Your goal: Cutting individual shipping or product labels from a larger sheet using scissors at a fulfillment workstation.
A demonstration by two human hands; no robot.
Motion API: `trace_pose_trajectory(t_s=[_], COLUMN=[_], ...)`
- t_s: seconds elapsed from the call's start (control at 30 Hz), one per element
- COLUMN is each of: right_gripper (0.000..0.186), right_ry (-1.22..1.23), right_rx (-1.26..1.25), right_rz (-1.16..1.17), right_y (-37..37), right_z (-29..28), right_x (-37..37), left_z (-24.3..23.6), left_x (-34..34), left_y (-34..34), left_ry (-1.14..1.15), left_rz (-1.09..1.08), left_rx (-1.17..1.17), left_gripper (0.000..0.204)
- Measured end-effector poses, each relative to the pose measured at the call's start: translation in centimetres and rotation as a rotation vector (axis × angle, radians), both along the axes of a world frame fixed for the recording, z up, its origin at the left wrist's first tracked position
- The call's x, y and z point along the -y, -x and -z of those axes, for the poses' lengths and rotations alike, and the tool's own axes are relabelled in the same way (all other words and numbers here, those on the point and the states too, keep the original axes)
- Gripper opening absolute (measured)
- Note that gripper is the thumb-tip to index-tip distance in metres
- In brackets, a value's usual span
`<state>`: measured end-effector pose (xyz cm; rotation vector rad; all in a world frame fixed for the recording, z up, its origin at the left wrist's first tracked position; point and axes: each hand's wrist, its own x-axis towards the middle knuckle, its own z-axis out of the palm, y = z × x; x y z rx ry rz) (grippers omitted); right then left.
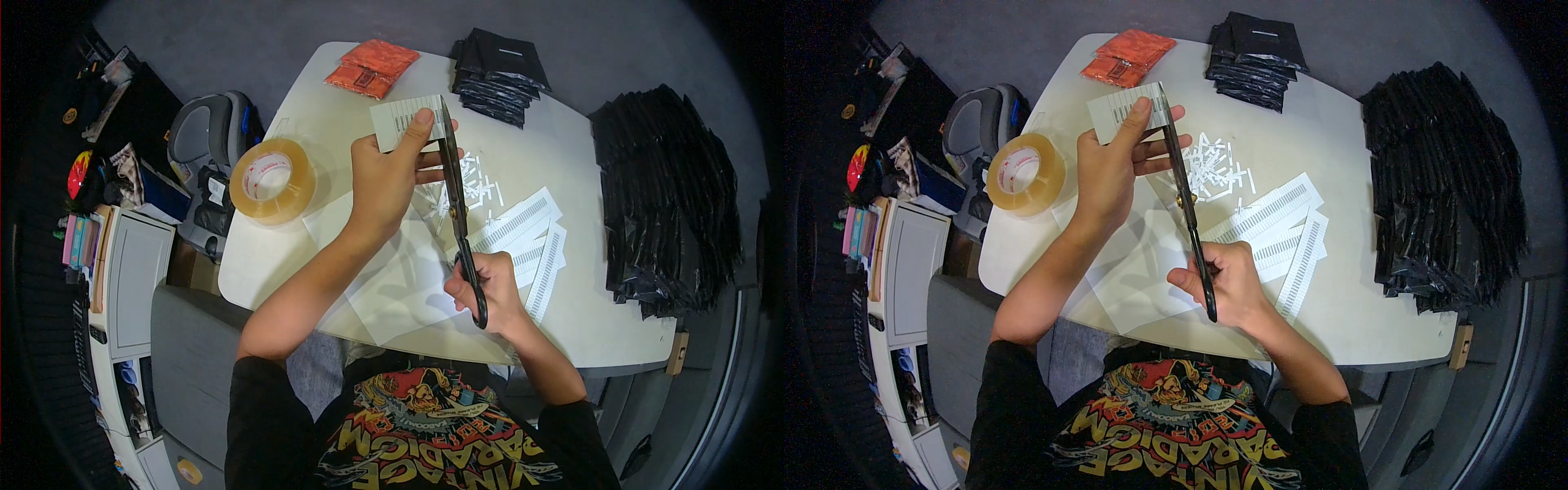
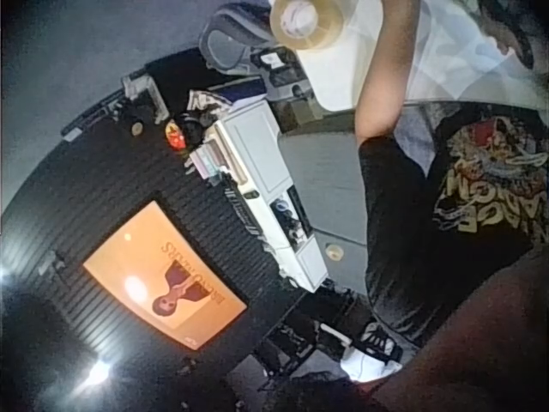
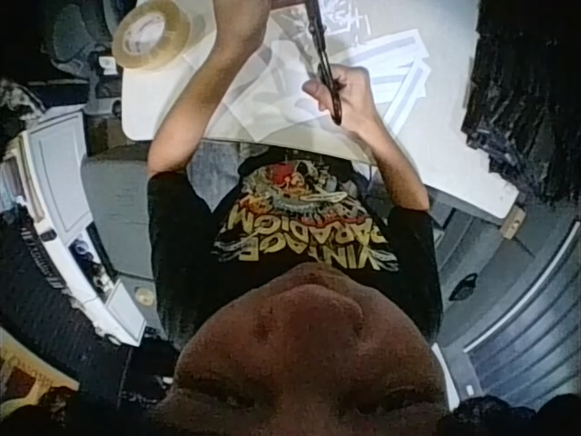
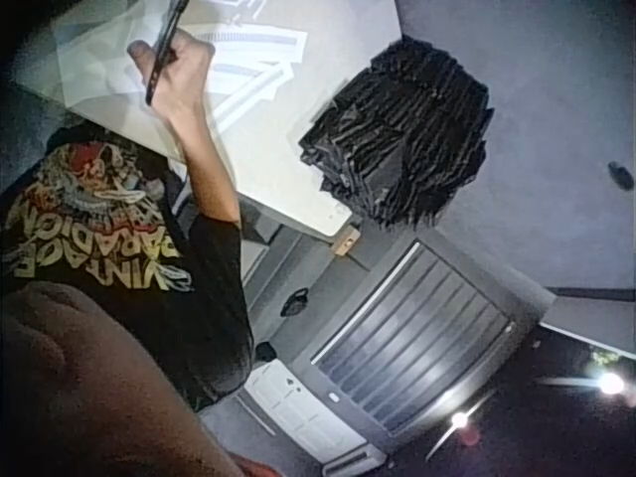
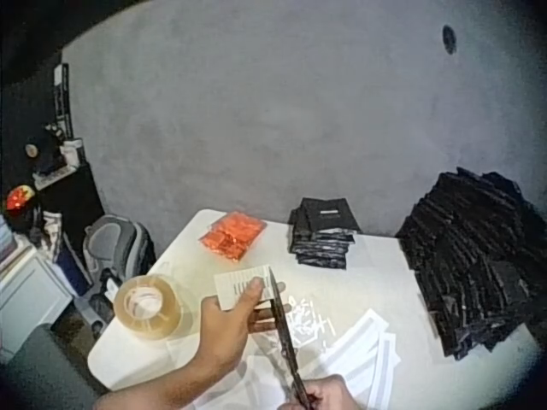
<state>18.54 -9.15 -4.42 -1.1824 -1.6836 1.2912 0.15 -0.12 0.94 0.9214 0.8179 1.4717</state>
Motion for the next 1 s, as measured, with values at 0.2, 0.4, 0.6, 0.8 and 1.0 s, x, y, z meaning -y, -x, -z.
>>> trace_pose_trajectory(t_s=[0.2,0.4,0.6,0.8,1.0], right_gripper=[0.038,0.038,0.042,0.041,0.039], right_ry=[0.005,-0.019,0.016,0.012,-0.015], right_rx=[0.055,0.081,0.051,-0.001,0.076], right_rz=[-0.052,-0.044,-0.04,0.013,-0.037], right_y=[-0.14,-0.05,0.14,0.48,0.06], right_z=[-0.02,-0.09,-0.21,-0.09,0.02], right_x=[-0.05,-0.08,0.05,0.14,0.0], left_z=[0.1,0.17,0.18,0.15,0.09], left_x=[-0.05,-0.12,-0.17,-0.13,-0.11], left_y=[0.04,0.04,0.04,0.03,0.06], left_ry=[0.003,0.003,0.005,0.006,0.005], left_rz=[0.001,0.001,0.005,0.003,0.004], left_rx=[0.002,0.002,0.005,0.005,0.001], left_gripper=[0.042,0.042,0.041,0.041,0.042])
